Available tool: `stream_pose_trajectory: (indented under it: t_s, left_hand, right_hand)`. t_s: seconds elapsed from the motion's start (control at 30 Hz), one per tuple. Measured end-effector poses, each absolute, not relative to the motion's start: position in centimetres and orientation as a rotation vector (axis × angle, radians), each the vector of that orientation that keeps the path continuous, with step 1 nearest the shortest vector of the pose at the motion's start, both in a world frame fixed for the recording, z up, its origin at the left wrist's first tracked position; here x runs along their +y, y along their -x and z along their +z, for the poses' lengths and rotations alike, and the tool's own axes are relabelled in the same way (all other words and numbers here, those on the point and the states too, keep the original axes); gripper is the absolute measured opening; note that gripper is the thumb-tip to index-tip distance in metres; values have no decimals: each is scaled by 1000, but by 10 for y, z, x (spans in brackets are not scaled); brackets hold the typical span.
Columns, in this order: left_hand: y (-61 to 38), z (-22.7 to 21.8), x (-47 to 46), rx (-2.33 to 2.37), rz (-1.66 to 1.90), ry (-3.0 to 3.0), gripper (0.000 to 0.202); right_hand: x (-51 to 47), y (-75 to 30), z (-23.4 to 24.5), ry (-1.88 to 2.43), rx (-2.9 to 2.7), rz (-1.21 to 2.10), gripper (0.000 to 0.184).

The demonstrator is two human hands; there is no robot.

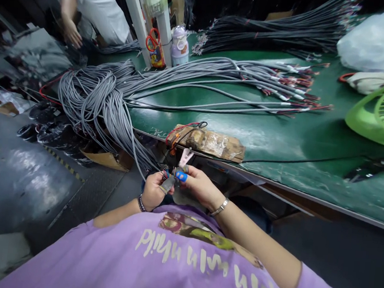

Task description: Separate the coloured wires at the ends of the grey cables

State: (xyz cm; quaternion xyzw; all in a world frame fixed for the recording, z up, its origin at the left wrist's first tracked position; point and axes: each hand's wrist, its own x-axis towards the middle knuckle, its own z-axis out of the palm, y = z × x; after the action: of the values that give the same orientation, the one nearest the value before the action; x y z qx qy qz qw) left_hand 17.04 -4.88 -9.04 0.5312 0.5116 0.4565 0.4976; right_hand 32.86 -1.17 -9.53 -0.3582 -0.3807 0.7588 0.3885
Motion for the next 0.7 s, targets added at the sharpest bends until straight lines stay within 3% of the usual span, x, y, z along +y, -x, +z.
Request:
stream_pose_trajectory:
  t_s: [0.17, 0.5, 0.7]
  left_hand:
    - [-169, -94, -49, 1207, 1085, -1336, 31]
    - [-171, -98, -48, 1253, 1155, -1122, 45]
    - [-168, -97, -47, 1179, 1196, -1069, 44]
  right_hand:
    - [-12, -327, -83, 1023, -1154, 1754, 39]
    - [-18, -321, -89, 1072, -1092, 1634, 33]
    - [-11, -334, -102, 835, -834, 2004, 26]
